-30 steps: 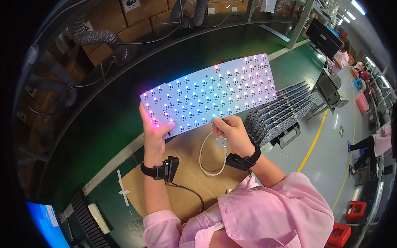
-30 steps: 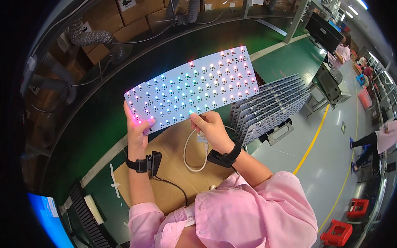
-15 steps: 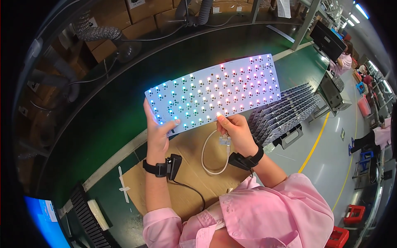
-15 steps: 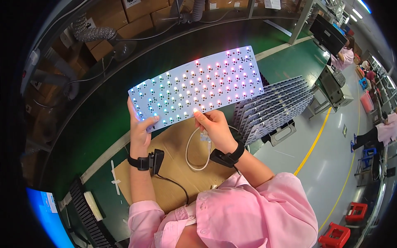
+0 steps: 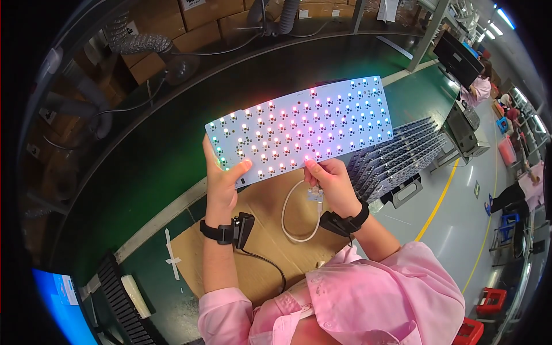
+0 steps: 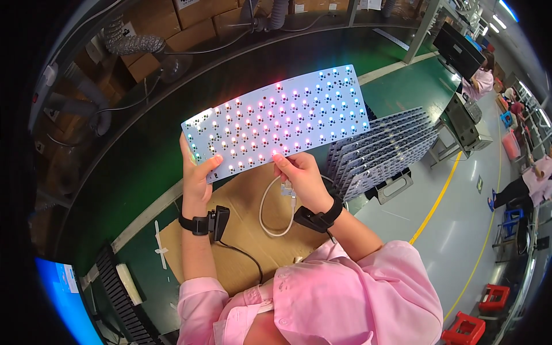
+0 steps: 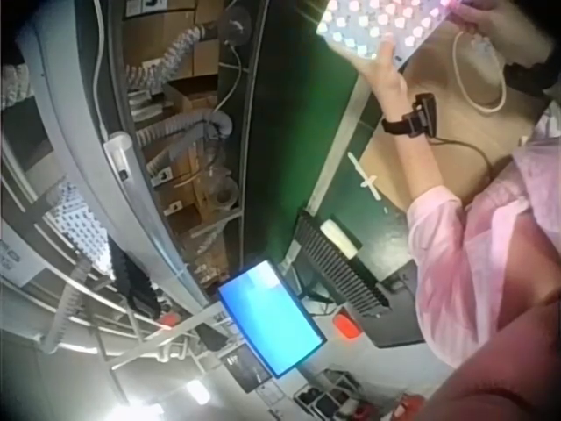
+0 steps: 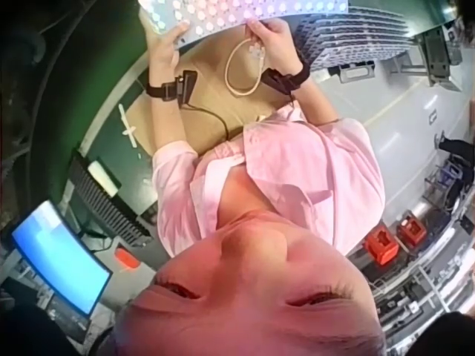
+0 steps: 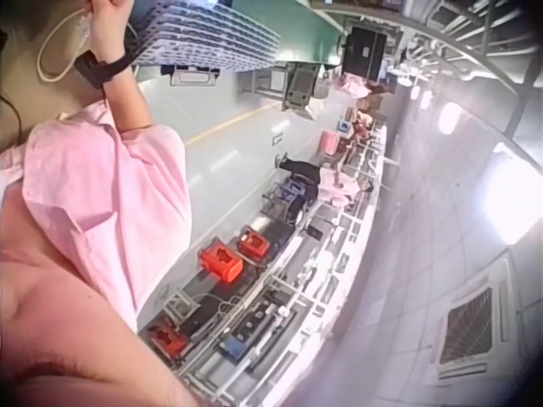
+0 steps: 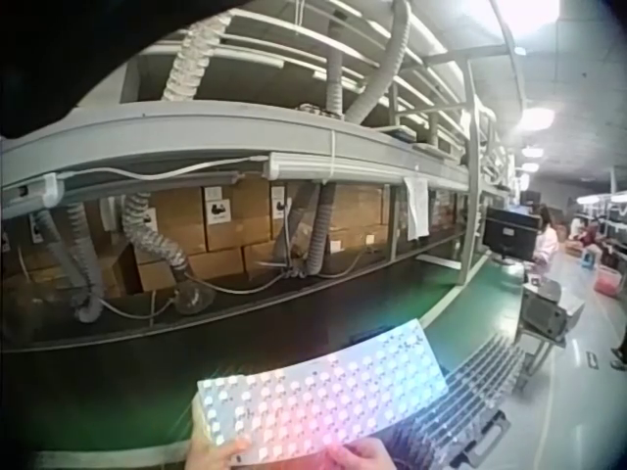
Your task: The person picks up a keyboard PCB, connects a cable to it, and turns it over to check the lights. After disconnecting the cable, they place the PCB onto a stack and pick up another one to repeat the process.
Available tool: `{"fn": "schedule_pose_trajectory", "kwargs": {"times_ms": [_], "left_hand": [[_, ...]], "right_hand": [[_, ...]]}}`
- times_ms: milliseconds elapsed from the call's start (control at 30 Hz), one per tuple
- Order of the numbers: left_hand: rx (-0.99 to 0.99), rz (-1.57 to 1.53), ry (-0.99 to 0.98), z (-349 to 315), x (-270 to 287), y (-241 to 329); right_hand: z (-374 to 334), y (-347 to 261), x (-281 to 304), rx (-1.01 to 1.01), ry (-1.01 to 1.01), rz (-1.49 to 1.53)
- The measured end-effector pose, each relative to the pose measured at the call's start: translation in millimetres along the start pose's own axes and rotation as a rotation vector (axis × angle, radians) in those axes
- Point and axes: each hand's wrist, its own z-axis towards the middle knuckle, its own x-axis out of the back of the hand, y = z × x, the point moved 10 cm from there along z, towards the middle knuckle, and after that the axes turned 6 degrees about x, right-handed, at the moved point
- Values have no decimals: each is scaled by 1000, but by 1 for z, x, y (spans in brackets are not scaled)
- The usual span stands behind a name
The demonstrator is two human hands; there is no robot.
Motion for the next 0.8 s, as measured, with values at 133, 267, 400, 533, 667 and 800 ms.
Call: {"fn": "schedule_pose_trajectory", "kwargs": {"times_ms": [133, 267, 400, 533, 667, 800], "left_hand": [[8, 14, -8, 0, -2, 2], [18, 9, -10, 0, -2, 1], [14, 4, -10, -1, -1, 1], [7, 9, -8, -1, 1, 0], [16, 3, -6, -1, 0, 0], [30, 1, -3, 0, 0, -1]], "right_hand": [[0, -2, -1, 10, 1, -2], [0, -3, -1, 7, -2, -6], [-1, -3, -2, 5, -7, -8], [-1, -4, -2, 6, -12, -9], [-2, -4, -1, -1, -11, -25], [-1, -2, 1, -2, -8, -20]]}}
